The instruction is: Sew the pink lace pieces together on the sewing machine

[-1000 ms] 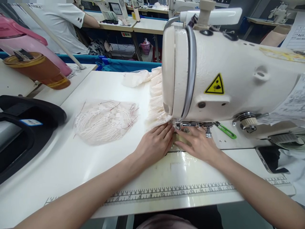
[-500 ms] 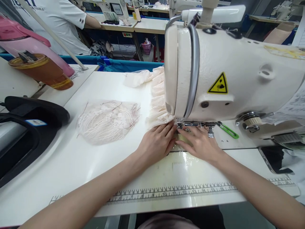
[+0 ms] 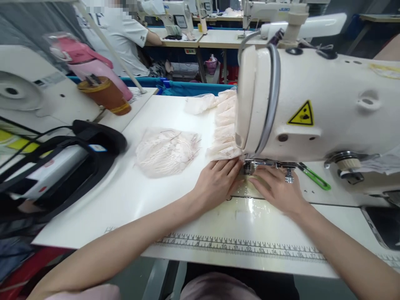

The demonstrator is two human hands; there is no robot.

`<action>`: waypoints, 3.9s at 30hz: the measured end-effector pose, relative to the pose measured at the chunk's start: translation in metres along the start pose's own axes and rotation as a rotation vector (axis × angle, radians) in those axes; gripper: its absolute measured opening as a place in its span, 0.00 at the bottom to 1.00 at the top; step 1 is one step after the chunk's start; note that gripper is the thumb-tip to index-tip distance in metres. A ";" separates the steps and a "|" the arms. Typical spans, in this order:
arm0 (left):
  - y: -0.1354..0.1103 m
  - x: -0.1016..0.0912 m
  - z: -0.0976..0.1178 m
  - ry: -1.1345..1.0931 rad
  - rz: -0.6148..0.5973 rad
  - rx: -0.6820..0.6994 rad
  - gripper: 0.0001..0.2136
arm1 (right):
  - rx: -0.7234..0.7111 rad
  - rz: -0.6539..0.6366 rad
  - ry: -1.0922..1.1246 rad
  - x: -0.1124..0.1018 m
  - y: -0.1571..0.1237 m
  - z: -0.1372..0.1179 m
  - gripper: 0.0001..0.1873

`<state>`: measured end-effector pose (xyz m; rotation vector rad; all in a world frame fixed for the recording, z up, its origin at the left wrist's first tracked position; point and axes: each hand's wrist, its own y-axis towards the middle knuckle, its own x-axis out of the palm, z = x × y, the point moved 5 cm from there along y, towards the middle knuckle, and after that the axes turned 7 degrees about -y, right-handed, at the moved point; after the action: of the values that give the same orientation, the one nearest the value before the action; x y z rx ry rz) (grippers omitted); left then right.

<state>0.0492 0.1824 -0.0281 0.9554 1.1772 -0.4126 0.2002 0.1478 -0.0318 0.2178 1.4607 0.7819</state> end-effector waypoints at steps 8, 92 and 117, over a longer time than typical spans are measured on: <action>-0.010 -0.054 -0.056 -0.050 0.049 -0.361 0.11 | -0.074 0.045 0.060 0.001 -0.006 0.006 0.09; 0.003 -0.027 0.009 0.002 -0.083 0.113 0.16 | -0.146 0.016 0.019 -0.005 0.003 -0.005 0.14; 0.009 -0.023 0.014 0.041 -0.102 0.352 0.11 | -0.144 -0.019 0.348 -0.004 0.002 -0.002 0.09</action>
<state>0.0552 0.1721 -0.0025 1.2133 1.2168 -0.7012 0.1984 0.1463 -0.0278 -0.0453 1.7200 0.9385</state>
